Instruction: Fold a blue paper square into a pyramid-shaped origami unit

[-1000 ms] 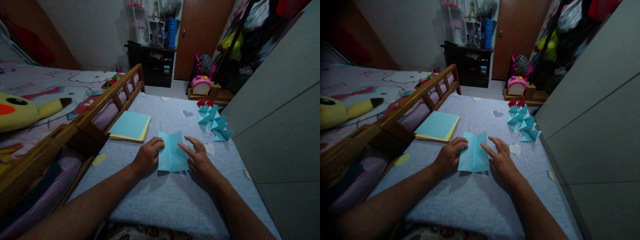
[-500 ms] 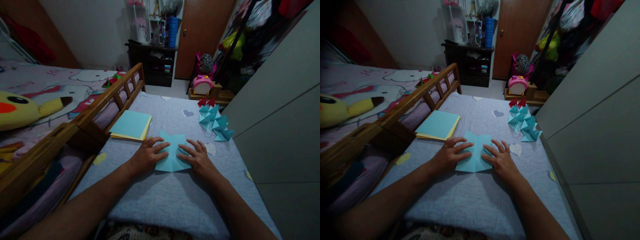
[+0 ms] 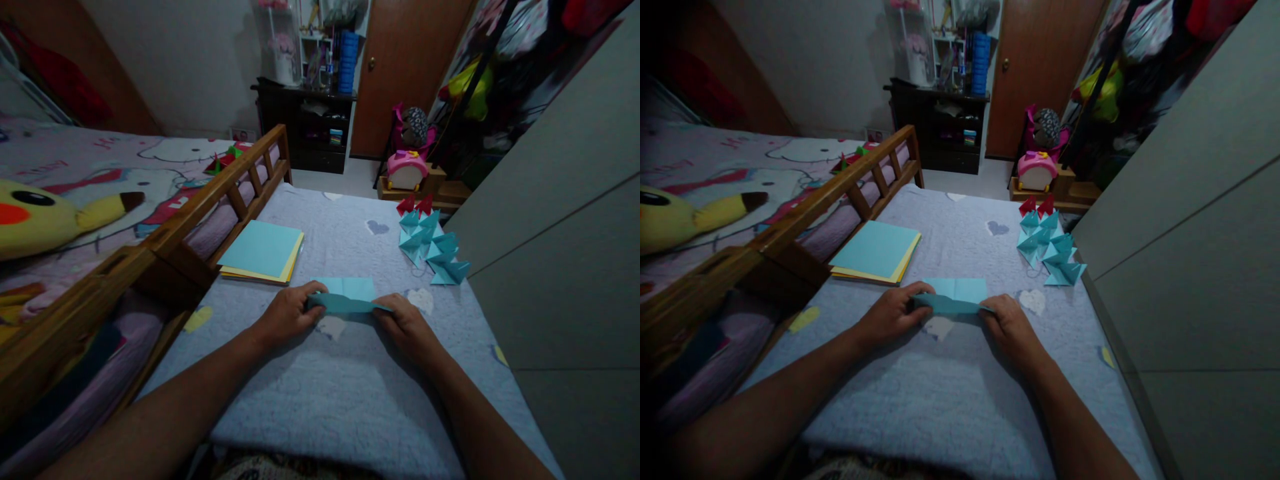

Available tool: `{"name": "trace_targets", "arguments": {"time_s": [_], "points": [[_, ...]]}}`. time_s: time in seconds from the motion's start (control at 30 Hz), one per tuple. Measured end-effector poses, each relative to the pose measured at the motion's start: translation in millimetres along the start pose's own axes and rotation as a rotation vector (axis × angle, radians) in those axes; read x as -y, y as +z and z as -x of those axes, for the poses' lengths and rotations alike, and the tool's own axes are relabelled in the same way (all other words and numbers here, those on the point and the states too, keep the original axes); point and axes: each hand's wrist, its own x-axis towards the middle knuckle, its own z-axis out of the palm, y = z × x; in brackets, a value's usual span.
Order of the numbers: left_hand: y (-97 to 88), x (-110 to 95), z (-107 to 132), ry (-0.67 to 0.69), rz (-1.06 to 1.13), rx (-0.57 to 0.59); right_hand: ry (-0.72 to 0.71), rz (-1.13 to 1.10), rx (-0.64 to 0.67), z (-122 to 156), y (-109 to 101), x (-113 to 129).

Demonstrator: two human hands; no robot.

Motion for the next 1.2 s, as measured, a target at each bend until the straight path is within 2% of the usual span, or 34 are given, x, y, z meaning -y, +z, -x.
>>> {"name": "trace_targets", "arguments": {"time_s": [0.1,0.2,0.4,0.7,0.87,1.1,1.2], "points": [[2.3,-2.3,0.3,-0.097,0.035,-0.074,0.088,-0.030,-0.058,-3.4,4.1,-1.3],[5.8,-2.5,1.0,-0.124,0.079,-0.126,0.142,-0.055,-0.111,-6.7,5.4,2.1],[9.5,-0.9,3.8,-0.034,-0.026,-0.178,0.201,-0.088,-0.149,-6.2,3.6,11.8],[11.8,0.4,4.7,-0.011,-0.246,-0.087,0.323,-0.102,-0.208,-9.7,16.4,14.1],[13.3,1.6,5.4,-0.060,-0.408,0.006,0.320,-0.007,-0.160,-9.4,18.4,15.8],[14.6,-4.8,6.1,-0.076,-0.551,0.042,0.265,0.102,-0.123,-9.0,19.0,17.0],[14.2,-8.3,6.2,-0.014,-0.642,-0.024,0.261,0.133,-0.114,-9.6,19.6,17.3]]}}
